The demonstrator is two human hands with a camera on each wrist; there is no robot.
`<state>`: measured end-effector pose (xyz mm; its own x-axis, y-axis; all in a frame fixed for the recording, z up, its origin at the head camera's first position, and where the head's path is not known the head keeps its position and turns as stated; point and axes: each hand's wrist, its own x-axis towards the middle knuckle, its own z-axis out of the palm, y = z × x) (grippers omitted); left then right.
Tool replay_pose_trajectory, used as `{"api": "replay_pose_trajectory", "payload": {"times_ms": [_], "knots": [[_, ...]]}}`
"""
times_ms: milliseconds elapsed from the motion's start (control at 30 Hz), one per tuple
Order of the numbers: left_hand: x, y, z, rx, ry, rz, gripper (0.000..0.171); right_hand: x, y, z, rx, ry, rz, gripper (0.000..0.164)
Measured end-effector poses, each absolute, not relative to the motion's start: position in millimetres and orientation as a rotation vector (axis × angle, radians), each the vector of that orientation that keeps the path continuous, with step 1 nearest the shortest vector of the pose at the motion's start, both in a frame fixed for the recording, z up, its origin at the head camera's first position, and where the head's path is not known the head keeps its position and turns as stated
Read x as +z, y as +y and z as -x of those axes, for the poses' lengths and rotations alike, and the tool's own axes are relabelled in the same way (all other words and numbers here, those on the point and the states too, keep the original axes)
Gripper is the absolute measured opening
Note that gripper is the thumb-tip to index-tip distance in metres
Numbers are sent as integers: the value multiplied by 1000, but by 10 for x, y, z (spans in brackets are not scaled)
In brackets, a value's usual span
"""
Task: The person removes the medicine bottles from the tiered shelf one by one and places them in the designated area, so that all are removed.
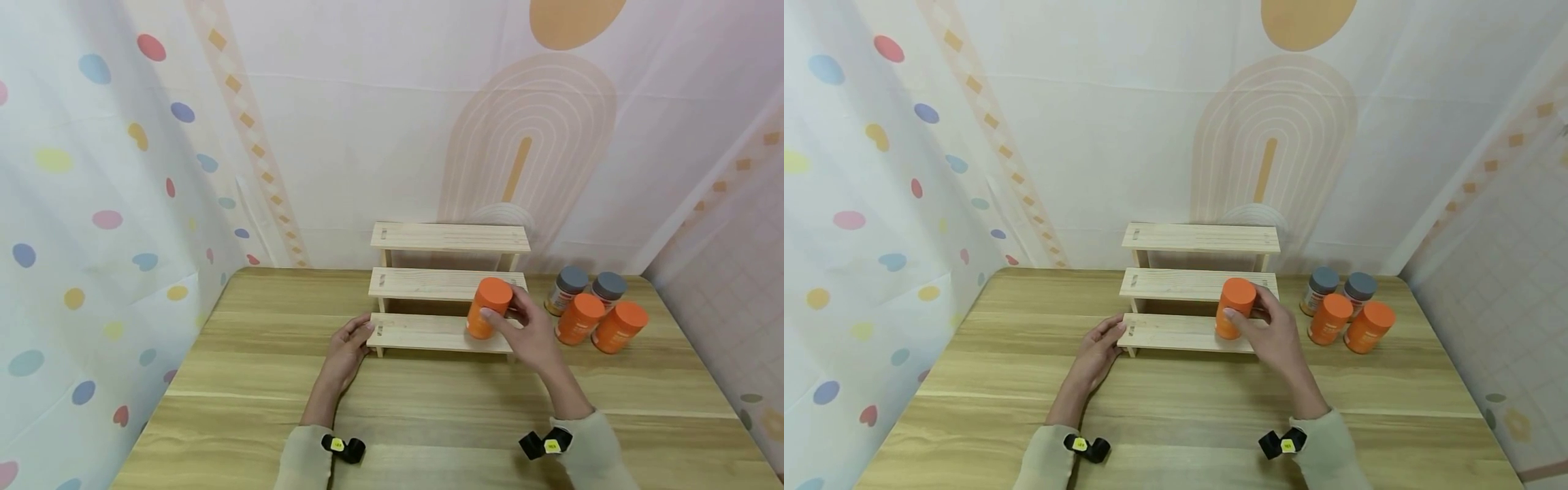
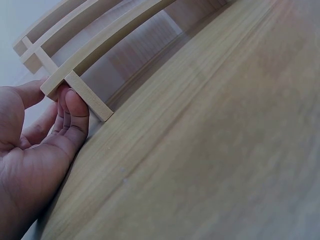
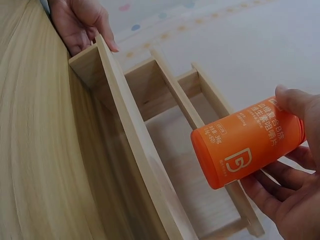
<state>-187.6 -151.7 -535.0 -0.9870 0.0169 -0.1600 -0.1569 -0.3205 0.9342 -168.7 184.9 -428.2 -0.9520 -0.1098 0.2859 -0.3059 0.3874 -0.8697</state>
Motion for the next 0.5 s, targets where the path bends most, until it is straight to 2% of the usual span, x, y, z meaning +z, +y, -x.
{"api": "replay_pose_trajectory", "payload": {"times_ms": [500], "knots": [[-5347,-1520,1871,2458,1762,192,42,-4344,2263,1596,1525,-2474,-231,52]]}}
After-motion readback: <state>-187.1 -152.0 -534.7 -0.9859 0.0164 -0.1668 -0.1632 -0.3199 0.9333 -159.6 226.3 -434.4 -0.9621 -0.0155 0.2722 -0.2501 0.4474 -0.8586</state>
